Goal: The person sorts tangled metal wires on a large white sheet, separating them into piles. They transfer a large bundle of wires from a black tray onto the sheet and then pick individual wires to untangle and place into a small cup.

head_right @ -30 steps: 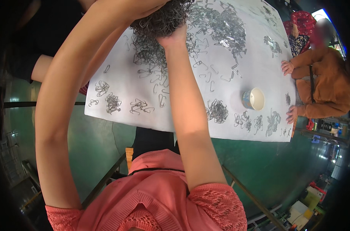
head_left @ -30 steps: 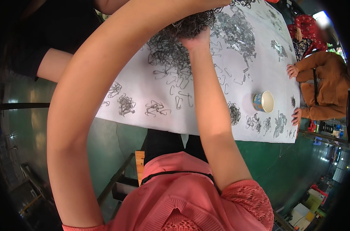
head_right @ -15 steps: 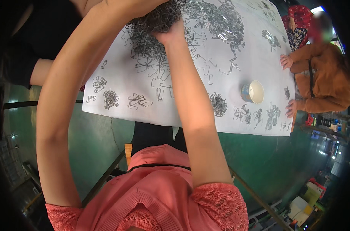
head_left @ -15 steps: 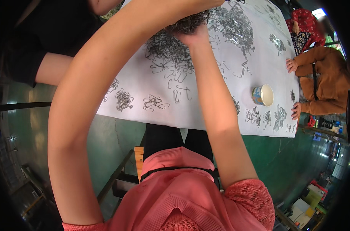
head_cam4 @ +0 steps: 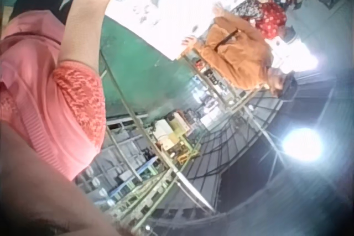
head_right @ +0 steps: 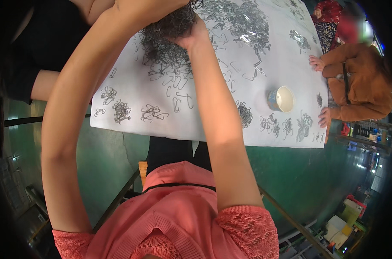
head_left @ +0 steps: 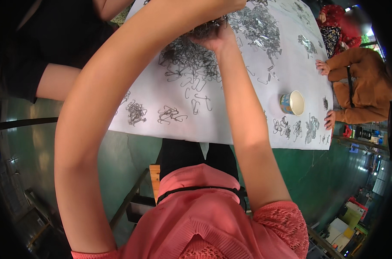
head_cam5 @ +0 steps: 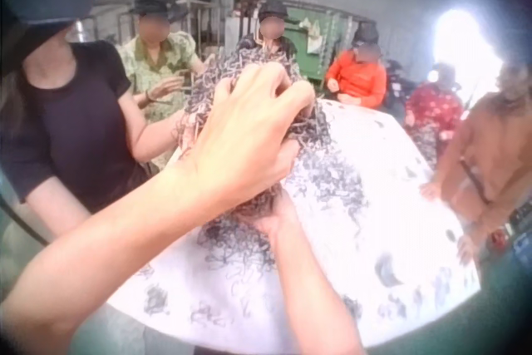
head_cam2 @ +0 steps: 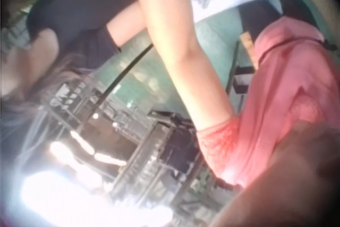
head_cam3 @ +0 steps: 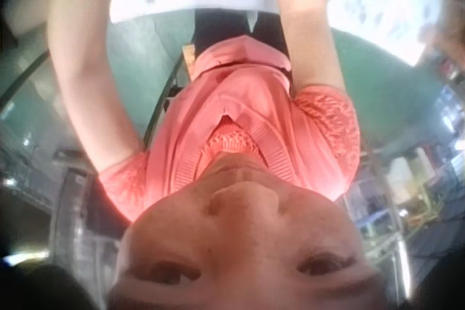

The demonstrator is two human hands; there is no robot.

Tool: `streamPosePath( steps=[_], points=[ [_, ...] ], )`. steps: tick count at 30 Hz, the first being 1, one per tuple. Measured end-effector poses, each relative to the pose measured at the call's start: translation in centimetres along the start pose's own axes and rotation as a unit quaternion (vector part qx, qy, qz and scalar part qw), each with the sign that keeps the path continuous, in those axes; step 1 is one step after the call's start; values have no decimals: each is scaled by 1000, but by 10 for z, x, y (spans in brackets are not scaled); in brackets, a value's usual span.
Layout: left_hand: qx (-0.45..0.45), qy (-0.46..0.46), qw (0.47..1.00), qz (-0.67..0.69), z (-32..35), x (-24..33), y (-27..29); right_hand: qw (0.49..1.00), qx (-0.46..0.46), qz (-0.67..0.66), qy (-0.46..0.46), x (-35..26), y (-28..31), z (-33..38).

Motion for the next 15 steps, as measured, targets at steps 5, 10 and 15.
streamPosePath(
  steps=[5,10,15],
  points=[
    [-10,9,1000,-28,0,-5,9,997,-4,-66,-36,23,13,-26],
    [-5,10,1000,-11,-1,-8,7,995,-61,-77,1,5,10,-27],
    [-4,10,1000,-16,3,-13,7,995,-26,-91,-9,9,4,-26]
  ],
)
Point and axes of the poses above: each hand's wrist, its own z-axis away from the middle knuckle, its own y-axis out of the back of the hand, x = y × z, the point moved 10 cm from there along -z, towards the middle knuckle, and after that the axes turned 6 degrees about -z, right-handed, at the moved point
